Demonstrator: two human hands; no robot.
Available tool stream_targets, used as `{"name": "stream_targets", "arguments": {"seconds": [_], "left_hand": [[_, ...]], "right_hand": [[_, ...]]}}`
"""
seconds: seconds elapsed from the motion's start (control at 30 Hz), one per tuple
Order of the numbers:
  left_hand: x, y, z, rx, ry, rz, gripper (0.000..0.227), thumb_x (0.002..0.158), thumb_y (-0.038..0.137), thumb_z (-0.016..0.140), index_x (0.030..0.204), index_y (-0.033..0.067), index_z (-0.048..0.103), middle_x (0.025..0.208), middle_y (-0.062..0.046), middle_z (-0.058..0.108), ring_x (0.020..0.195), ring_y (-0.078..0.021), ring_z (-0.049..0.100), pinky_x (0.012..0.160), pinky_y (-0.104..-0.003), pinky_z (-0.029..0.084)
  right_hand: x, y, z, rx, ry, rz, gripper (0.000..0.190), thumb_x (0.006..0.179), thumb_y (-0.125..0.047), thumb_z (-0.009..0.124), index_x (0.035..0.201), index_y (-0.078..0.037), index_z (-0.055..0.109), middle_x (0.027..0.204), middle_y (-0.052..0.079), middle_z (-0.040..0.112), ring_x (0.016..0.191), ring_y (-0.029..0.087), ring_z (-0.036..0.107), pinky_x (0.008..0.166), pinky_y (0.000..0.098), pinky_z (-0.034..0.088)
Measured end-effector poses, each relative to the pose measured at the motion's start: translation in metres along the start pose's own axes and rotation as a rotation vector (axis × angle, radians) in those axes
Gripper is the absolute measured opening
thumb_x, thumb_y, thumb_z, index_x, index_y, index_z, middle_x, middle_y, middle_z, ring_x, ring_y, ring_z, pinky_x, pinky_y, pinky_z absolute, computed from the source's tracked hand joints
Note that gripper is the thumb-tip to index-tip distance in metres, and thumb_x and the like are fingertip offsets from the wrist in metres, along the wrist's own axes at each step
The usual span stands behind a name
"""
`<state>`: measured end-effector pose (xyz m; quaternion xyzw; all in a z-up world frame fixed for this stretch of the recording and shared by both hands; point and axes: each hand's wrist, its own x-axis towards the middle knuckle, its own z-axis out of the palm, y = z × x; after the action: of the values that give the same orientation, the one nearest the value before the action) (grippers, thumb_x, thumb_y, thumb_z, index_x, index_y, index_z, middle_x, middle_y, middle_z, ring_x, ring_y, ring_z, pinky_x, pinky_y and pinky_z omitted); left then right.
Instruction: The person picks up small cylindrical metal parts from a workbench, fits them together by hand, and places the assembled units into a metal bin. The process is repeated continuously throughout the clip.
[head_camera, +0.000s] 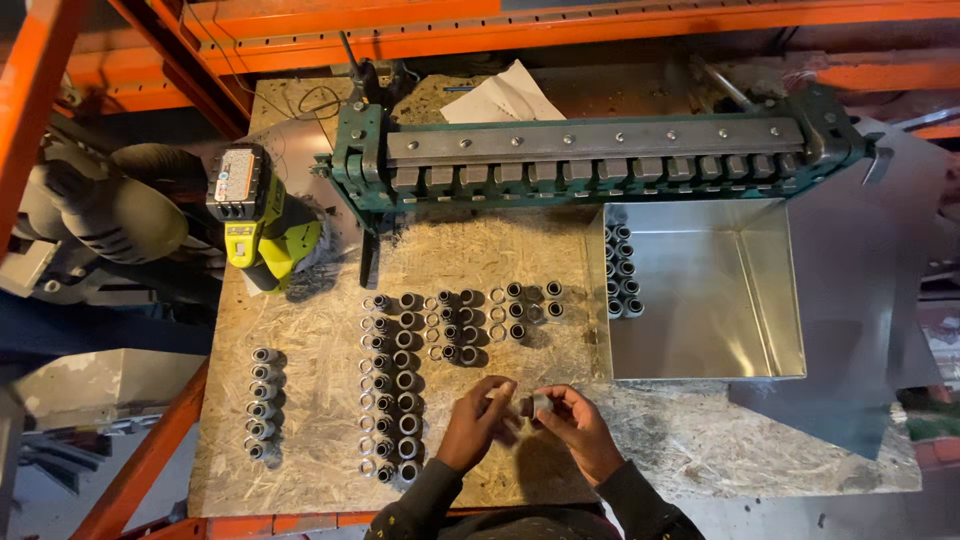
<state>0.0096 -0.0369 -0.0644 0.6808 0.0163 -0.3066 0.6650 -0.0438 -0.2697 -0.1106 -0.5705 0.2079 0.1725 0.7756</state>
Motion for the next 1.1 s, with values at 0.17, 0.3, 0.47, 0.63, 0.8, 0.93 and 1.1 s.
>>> {"name": "stream_targets", "arguments": {"seconds": [0.17,0.3,0.47,0.63,0.8,0.93,1.1], "left_hand": [[0.003,-0.016,0.014,-0.173,0.052,0.038,0.022,0.108,0.029,0.086,0.119,0.0099,0.081,0.108,-0.005,0.084,0.093,-0.0179,0.082,0.090,-0.036,0.073],[0.008,-0.039,0.014,0.295,0.311,0.133,0.026,0.113,0.035,0.070,0.126,0.0124,0.073,0.120,-0.010,0.078,0.094,-0.0229,0.075,0.078,-0.041,0.063],[0.018,-0.052,0.019,0.404,0.247,0.290,0.028,0.107,0.004,0.066,0.134,0.0025,0.068,0.133,-0.019,0.069,0.093,-0.0293,0.076,0.078,-0.045,0.064],[0.048,-0.076,0.022,0.975,0.204,0.594,0.041,0.109,0.004,0.065,0.149,-0.0050,0.069,0.150,-0.031,0.066,0.125,-0.0499,0.062,0.103,-0.060,0.057],[0.080,-0.133,0.032,1.178,0.140,0.539,0.045,0.113,0.010,0.055,0.155,-0.0003,0.068,0.173,-0.024,0.049,0.146,-0.0482,0.049,0.120,-0.060,0.049],[0.129,-0.198,0.048,1.470,0.161,0.464,0.049,0.121,0.029,0.051,0.164,0.0142,0.069,0.189,-0.025,0.033,0.166,-0.0537,0.036,0.128,-0.063,0.042],[0.099,-0.118,0.059,1.453,0.171,0.496,0.060,0.115,0.028,0.047,0.169,0.0043,0.059,0.182,-0.023,0.044,0.137,-0.0462,0.053,0.101,-0.056,0.052]], "right_hand": [[0.004,-0.002,-0.002,-0.015,-0.003,0.040,0.047,0.103,-0.022,0.086,0.144,-0.002,0.077,0.124,0.016,0.080,0.118,0.028,0.077,0.108,0.0455,0.064],[0.005,0.004,-0.009,0.076,0.101,0.022,0.045,0.105,-0.010,0.082,0.147,0.004,0.073,0.110,0.021,0.074,0.099,0.036,0.082,0.102,0.0502,0.071],[0.009,0.023,-0.032,0.064,0.217,0.071,0.044,0.106,-0.006,0.079,0.147,0.008,0.071,0.118,0.024,0.077,0.104,0.037,0.081,0.100,0.0516,0.074],[0.019,0.043,-0.051,-0.412,0.305,-0.064,0.048,0.100,-0.027,0.090,0.143,-0.014,0.075,0.137,0.013,0.085,0.122,0.029,0.086,0.106,0.0415,0.071],[0.036,0.030,-0.040,-0.816,0.347,-0.380,0.061,0.098,-0.019,0.092,0.152,-0.012,0.063,0.139,0.017,0.082,0.115,0.031,0.085,0.098,0.0418,0.071],[0.079,0.042,-0.047,-1.105,0.419,-0.676,0.057,0.101,-0.013,0.090,0.150,-0.010,0.060,0.134,0.019,0.069,0.124,0.041,0.069,0.099,0.0497,0.061],[0.107,0.042,-0.051,-1.116,0.432,-0.658,0.060,0.102,-0.013,0.089,0.152,-0.009,0.057,0.141,0.018,0.071,0.127,0.041,0.069,0.104,0.0540,0.061]]}}
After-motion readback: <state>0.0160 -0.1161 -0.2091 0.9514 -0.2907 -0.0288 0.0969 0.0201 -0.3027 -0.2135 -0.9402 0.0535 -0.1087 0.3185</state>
